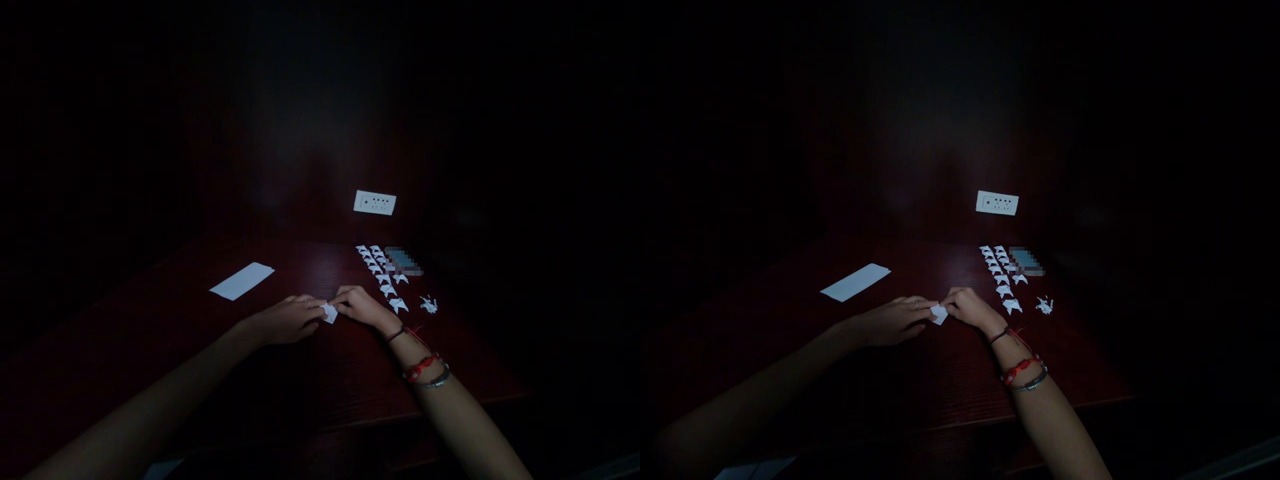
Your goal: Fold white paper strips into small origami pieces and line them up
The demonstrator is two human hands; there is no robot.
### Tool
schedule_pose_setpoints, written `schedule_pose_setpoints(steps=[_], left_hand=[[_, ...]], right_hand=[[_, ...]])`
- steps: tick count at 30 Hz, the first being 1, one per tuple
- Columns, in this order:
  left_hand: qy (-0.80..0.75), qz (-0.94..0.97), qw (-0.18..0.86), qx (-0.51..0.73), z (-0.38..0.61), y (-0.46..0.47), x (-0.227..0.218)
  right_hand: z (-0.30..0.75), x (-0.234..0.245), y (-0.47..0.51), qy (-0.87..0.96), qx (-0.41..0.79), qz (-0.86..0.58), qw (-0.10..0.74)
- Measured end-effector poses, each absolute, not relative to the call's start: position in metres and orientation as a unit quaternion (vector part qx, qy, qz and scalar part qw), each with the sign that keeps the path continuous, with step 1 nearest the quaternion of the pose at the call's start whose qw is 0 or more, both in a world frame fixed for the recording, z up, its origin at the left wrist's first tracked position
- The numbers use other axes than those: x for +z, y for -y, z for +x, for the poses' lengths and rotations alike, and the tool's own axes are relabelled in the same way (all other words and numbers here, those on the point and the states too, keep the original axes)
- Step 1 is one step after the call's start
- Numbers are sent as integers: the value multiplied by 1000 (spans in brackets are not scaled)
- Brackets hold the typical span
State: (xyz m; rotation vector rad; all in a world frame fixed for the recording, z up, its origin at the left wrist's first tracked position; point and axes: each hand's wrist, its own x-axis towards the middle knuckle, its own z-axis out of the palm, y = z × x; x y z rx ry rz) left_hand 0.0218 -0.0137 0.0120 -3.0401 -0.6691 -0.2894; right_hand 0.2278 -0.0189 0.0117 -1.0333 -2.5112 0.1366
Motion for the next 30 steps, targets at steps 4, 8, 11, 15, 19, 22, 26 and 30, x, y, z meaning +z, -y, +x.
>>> schedule_pose_setpoints(steps=[4, 8, 11, 15, 19, 22, 26, 30], left_hand=[[213, -973, -1, -85, 22, 13, 12], [217, -972, -3, -87, 23, 13, 13], [227, -970, 4, -90, 23, 13, 11], [235, -967, 10, -100, 22, 12, 7], [232, -966, 3, -113, 20, 10, 5], [229, -965, -3, -125, 18, 11, 5], [229, -962, -8, -149, 17, 15, 4], [212, -964, -15, -156, 18, 18, 7]], right_hand=[[228, 13, 19, 915, 35, -353, 191], [228, 14, 19, 919, 18, -350, 178], [228, 15, 19, 920, 8, -355, 166], [231, 16, 22, 915, -4, -376, 146], [236, 19, 26, 911, -9, -395, 122], [239, 22, 28, 906, 2, -406, 119], [240, 22, 29, 884, 17, -436, 170], [233, 17, 26, 868, 62, -433, 236]])
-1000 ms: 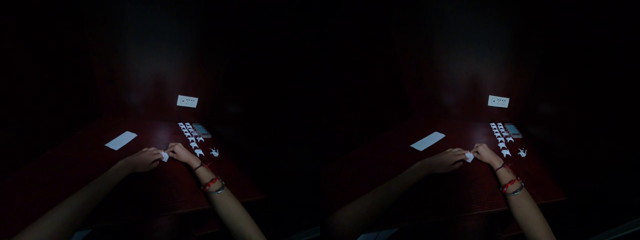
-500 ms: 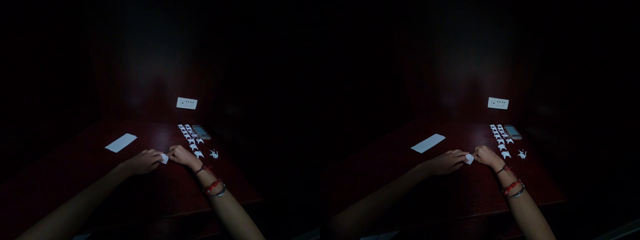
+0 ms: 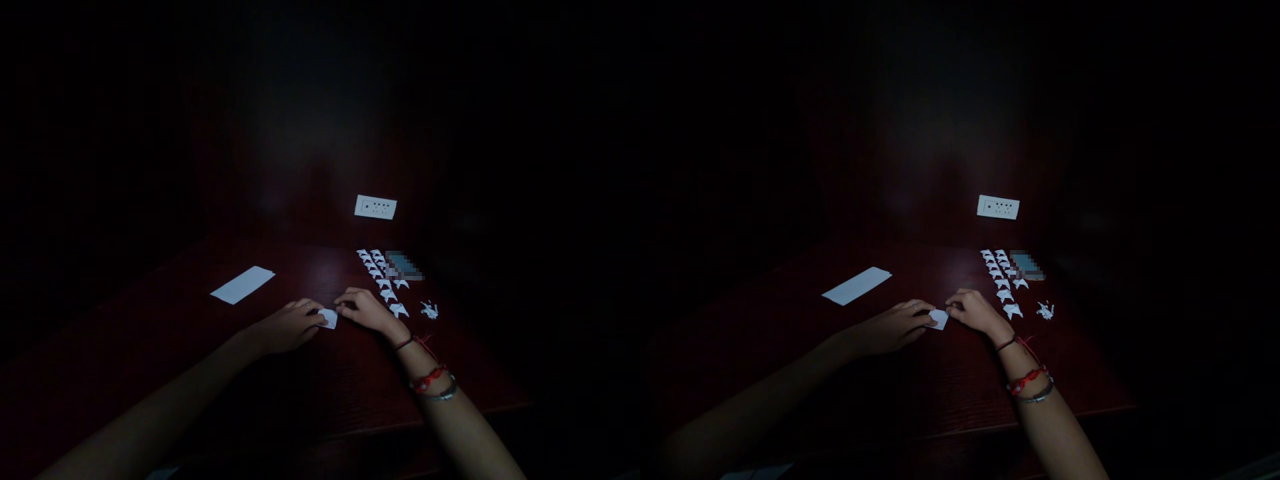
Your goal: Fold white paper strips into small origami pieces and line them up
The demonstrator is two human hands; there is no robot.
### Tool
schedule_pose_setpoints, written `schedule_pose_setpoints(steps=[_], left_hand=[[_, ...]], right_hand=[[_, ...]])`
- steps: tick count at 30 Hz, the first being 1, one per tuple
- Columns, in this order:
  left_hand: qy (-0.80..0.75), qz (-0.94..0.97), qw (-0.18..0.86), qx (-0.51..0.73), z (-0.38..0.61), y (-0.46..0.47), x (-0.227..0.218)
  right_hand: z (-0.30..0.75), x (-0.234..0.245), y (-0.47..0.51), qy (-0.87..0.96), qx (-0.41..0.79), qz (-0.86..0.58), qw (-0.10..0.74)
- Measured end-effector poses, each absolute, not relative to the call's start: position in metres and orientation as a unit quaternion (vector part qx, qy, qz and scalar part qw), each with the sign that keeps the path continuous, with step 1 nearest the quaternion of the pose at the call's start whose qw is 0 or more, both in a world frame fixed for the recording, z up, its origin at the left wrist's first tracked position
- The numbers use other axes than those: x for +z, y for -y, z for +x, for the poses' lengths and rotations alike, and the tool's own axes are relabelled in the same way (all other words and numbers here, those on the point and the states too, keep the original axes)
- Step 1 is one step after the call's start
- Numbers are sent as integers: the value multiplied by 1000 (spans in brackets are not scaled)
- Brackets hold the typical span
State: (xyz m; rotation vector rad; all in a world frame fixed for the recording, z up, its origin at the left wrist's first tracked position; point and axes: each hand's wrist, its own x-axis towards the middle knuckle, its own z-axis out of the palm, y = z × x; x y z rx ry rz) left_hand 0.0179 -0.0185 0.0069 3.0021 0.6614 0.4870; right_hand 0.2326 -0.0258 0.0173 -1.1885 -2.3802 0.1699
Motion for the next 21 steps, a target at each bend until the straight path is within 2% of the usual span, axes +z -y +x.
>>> schedule_pose_setpoints(steps=[5, 10, 14, 21], left_hand=[[-211, 964, 25, 162, 19, 17, 8], [-285, 934, -1, 216, 22, 10, 7], [-313, 915, 30, 253, 27, 6, 4], [-303, 886, 56, 347, 32, 10, 14]], right_hand=[[225, 7, 18, 853, 122, -452, 229], [223, 2, 16, 811, 166, -509, 237], [219, 4, 18, 798, 198, -505, 261], [211, 21, 29, 824, 126, -427, 350]])
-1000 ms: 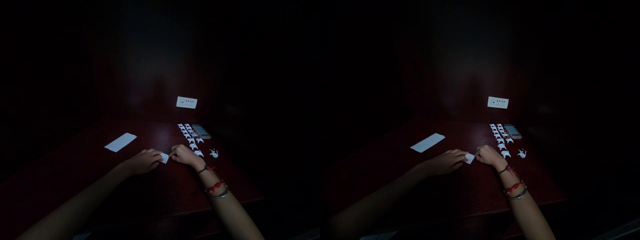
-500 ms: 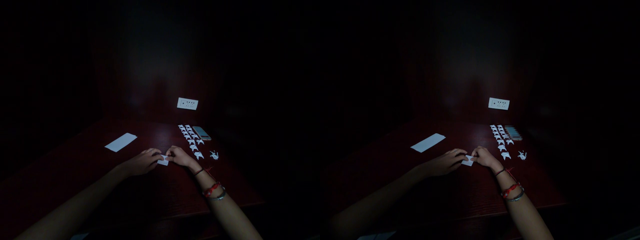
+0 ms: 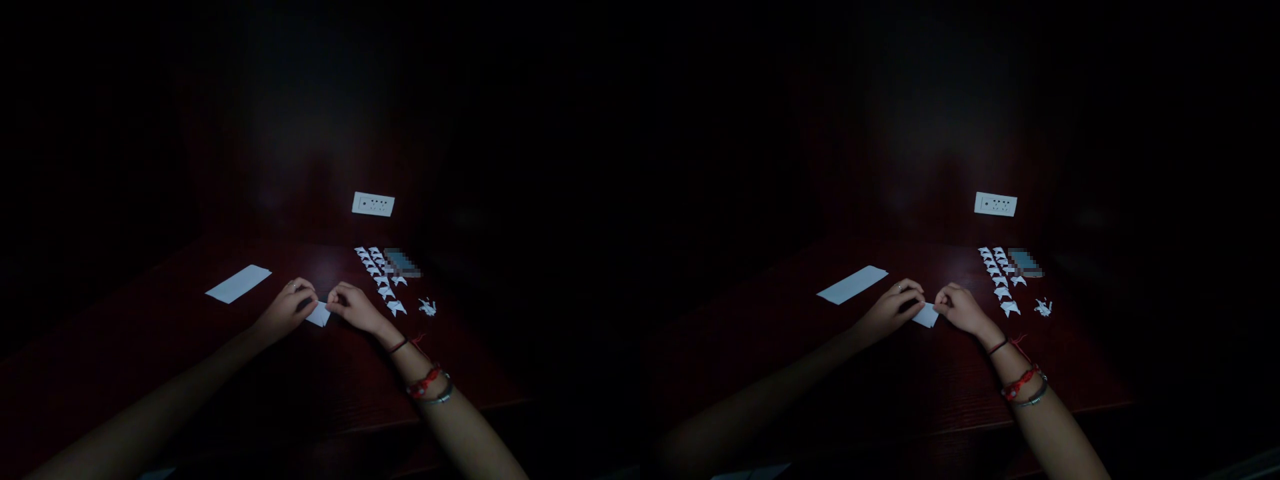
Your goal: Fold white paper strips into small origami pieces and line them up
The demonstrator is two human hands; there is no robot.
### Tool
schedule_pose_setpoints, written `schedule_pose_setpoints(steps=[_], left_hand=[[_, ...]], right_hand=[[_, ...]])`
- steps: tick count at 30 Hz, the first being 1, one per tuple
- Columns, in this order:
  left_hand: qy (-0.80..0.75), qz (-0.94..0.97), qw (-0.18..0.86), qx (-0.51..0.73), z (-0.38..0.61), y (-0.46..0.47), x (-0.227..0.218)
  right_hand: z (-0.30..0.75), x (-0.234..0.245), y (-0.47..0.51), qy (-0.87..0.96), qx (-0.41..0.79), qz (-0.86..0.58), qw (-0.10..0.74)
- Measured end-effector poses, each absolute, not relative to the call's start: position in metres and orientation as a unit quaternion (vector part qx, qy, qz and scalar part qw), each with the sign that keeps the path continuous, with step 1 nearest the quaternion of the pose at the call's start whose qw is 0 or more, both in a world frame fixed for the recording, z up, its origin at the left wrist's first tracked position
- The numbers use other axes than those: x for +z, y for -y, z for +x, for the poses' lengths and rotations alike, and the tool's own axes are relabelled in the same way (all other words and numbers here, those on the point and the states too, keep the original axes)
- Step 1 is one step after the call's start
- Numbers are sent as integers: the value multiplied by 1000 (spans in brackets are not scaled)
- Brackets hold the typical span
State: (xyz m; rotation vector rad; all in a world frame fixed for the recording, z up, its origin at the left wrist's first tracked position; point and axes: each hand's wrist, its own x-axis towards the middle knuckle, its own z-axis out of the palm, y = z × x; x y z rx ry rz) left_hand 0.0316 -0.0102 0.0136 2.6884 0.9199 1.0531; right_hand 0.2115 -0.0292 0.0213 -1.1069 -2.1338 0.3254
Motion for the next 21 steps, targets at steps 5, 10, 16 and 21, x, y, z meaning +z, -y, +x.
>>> schedule_pose_setpoints(steps=[5, 10, 16, 21], left_hand=[[-292, 883, 44, 365, 33, 16, 20], [-286, 889, 43, 354, 34, 22, 24], [-273, 890, 46, 363, 34, 29, 30], [-303, 841, 55, 444, 20, 23, 36]], right_hand=[[205, 26, 38, 833, 97, -394, 375], [204, 28, 41, 839, 100, -382, 375], [205, 35, 45, 855, 119, -374, 339], [218, 31, 37, 846, 111, -395, 341]])
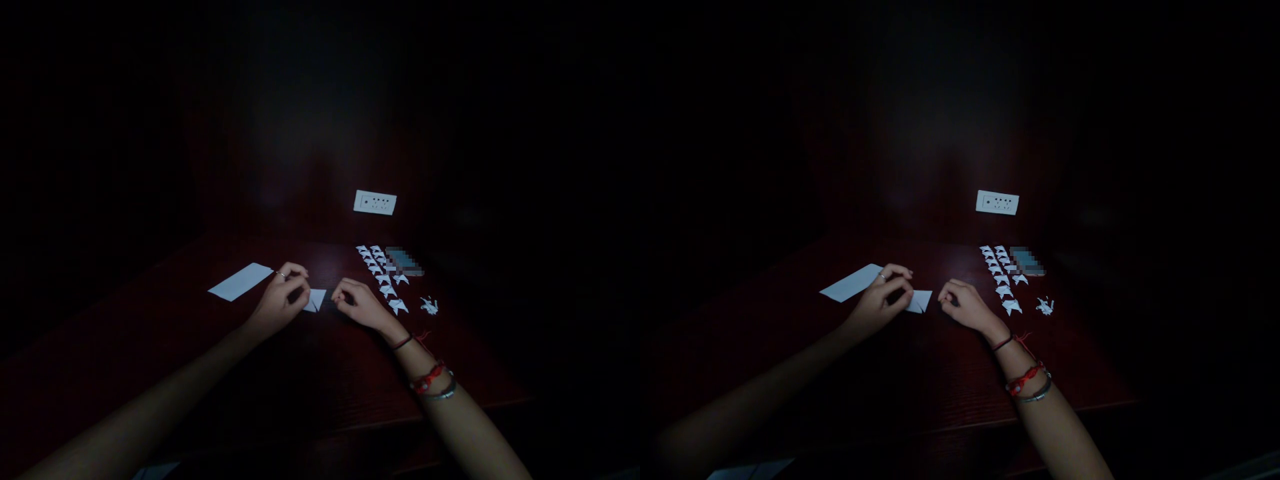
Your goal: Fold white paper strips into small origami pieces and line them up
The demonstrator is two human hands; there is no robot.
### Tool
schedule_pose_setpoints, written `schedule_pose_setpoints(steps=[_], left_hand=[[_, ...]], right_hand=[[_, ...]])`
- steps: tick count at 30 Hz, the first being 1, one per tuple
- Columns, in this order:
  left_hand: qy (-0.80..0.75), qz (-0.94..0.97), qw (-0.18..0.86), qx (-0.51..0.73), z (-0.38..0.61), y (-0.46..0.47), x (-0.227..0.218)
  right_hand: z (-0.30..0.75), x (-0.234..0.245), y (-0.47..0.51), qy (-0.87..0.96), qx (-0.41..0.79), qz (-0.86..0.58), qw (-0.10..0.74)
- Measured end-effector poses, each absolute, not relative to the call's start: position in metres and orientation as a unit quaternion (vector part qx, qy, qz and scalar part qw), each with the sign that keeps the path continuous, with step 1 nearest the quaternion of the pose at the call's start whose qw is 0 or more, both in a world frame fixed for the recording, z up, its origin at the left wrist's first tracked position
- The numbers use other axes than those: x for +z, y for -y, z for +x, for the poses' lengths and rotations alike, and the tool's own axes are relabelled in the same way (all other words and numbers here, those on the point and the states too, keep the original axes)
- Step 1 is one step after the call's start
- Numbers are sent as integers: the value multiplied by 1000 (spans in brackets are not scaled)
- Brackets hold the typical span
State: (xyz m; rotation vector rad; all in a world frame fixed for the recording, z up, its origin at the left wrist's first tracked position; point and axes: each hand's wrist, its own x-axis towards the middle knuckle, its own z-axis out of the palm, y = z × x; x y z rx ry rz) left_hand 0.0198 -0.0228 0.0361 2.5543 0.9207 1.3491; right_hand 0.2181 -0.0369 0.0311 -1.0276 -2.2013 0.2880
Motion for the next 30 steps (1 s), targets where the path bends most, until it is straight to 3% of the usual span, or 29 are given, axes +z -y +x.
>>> schedule_pose_setpoints(steps=[3, 7, 14, 30], left_hand=[[-323, 816, 53, 477, 11, 17, 37], [-309, 844, 64, 433, 15, 16, 33], [-294, 870, 61, 391, 27, 22, 30], [-294, 886, -8, 358, 20, 15, 35]], right_hand=[[228, 25, 30, 821, 114, -414, 377], [226, 26, 30, 784, 120, -429, 433], [213, 36, 43, 840, 114, -381, 370], [215, 37, 41, 852, 99, -390, 335]])
